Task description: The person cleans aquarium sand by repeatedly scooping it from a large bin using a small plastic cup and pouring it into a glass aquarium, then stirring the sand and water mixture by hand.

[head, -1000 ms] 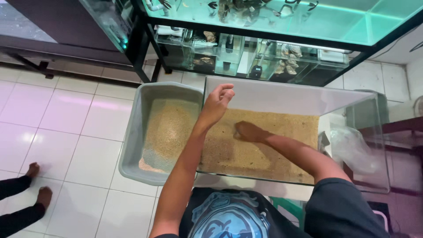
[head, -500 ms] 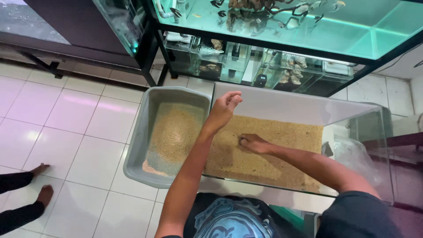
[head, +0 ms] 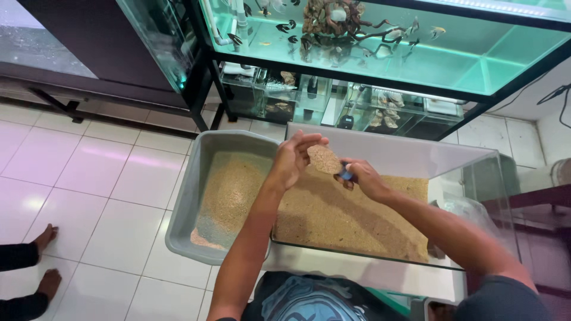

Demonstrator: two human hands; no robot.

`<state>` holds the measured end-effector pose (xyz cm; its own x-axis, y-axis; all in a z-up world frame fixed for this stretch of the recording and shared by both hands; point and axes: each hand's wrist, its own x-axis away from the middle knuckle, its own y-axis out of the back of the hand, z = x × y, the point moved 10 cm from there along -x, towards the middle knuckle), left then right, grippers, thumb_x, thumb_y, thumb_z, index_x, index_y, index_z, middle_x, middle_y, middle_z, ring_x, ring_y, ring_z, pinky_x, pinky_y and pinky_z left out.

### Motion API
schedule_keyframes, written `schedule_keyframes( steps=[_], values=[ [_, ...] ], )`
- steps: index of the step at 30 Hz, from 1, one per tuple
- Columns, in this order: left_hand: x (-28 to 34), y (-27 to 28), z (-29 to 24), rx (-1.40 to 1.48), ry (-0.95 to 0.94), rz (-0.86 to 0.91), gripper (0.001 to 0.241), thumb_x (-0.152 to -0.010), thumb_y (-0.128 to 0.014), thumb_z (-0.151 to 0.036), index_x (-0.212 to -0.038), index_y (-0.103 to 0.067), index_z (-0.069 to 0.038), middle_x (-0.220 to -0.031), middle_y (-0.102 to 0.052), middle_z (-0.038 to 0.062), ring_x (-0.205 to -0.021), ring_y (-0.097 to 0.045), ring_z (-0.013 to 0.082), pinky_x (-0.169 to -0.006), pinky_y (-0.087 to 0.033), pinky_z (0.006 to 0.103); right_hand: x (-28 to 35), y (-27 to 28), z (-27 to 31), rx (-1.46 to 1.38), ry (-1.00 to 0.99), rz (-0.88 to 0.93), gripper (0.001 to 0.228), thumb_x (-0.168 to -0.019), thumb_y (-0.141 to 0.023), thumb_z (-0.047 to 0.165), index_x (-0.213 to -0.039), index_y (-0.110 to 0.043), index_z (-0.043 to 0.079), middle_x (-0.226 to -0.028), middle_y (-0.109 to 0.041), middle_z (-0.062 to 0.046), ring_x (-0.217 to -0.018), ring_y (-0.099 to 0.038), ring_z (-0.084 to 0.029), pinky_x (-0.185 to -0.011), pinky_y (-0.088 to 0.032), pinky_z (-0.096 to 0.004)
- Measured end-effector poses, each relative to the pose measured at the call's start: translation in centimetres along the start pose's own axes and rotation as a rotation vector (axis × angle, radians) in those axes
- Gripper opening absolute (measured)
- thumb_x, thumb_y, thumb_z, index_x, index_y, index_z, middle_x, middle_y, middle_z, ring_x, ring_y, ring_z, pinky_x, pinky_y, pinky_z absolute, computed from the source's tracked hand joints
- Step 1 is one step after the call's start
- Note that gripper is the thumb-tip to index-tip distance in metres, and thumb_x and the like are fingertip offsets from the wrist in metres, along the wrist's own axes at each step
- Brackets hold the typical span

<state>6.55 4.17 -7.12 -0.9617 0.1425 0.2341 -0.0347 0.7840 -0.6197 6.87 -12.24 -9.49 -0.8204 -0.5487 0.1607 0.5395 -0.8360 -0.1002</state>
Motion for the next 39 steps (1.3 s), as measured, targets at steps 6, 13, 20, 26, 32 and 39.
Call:
schedule_keyframes(
  steps=[6, 13, 20, 26, 32, 39],
  values=[
    [0.0, 1.0, -0.3, 0.262, -0.067, 0.025, 0.052, -0.103, -0.052, -0.047, -0.128, -0.072, -0.005, -0.125, -0.074, 0.014, -0.110, -0.072, 0.0243, -0.095, -0.058, 0.0347, -1.5, -2.5, 2.7, -0.053, 0.037, 0.002, 0.032, -0.087, -0.044, 0.017, -0.102, -0.066, -0.002, -0.070, -0.057, -0.019, -0.048, -0.051, -0.019, -0.046, -0.044, -0.031],
    [1.2, 4.8, -2.8, 0.368, -0.212, -0.105, 0.046, -0.106, -0.046, -0.033, -0.131, -0.069, -0.003, -0.132, -0.069, 0.018, -0.123, -0.067, 0.0303, -0.105, -0.054, 0.0408, -4.8, -7.0, 6.0, 0.245, 0.153, 0.093, 0.029, -0.091, -0.045, 0.014, -0.094, -0.071, 0.001, -0.069, -0.061, -0.015, -0.051, -0.052, -0.018, -0.052, -0.044, -0.031],
    [4.1, 10.7, -6.3, 0.436, -0.360, -0.231, 0.044, -0.105, -0.048, -0.029, -0.131, -0.068, 0.000, -0.131, -0.069, 0.022, -0.121, -0.068, 0.0339, -0.104, -0.056, 0.0451, -7.7, -13.2, 8.3, 0.709, 0.284, 0.136, 0.022, -0.094, -0.053, 0.026, -0.101, -0.072, 0.016, -0.070, -0.065, -0.013, -0.066, -0.060, -0.030, -0.068, -0.050, -0.042],
    [6.0, 18.8, -6.7, 0.316, -0.451, -0.441, 0.042, -0.105, -0.049, -0.030, -0.128, -0.070, -0.003, -0.128, -0.072, 0.017, -0.119, -0.069, 0.0276, -0.104, -0.055, 0.0394, -9.2, -18.2, 8.5, 0.964, 0.307, 0.190, 0.041, -0.091, -0.058, 0.034, -0.126, -0.067, 0.016, -0.097, -0.072, -0.024, -0.087, -0.069, -0.046, -0.078, -0.053, -0.057],
    [11.3, 22.6, -7.9, -0.024, -0.482, -0.797, 0.039, -0.102, -0.053, -0.026, -0.132, -0.070, -0.006, -0.135, -0.069, 0.012, -0.133, -0.057, 0.0239, -0.121, -0.032, 0.0397, -10.9, -21.6, 6.5, 1.380, 0.751, 0.253, 0.045, -0.092, -0.059, 0.040, -0.128, -0.062, 0.015, -0.102, -0.068, -0.014, -0.097, -0.069, -0.035, -0.081, -0.056, -0.047],
    [12.6, 25.3, -6.2, -0.112, -0.446, -0.896, 0.044, -0.099, -0.057, -0.025, -0.140, -0.064, -0.007, -0.150, -0.057, 0.017, -0.146, -0.045, 0.0325, -0.126, -0.027, 0.0429, -7.8, -25.1, 7.9, 1.717, 1.456, 0.059, 0.041, -0.086, -0.062, 0.030, -0.124, -0.070, 0.016, -0.096, -0.060, -0.009, -0.084, -0.059, -0.026, -0.074, -0.047, -0.035]
  ],
)
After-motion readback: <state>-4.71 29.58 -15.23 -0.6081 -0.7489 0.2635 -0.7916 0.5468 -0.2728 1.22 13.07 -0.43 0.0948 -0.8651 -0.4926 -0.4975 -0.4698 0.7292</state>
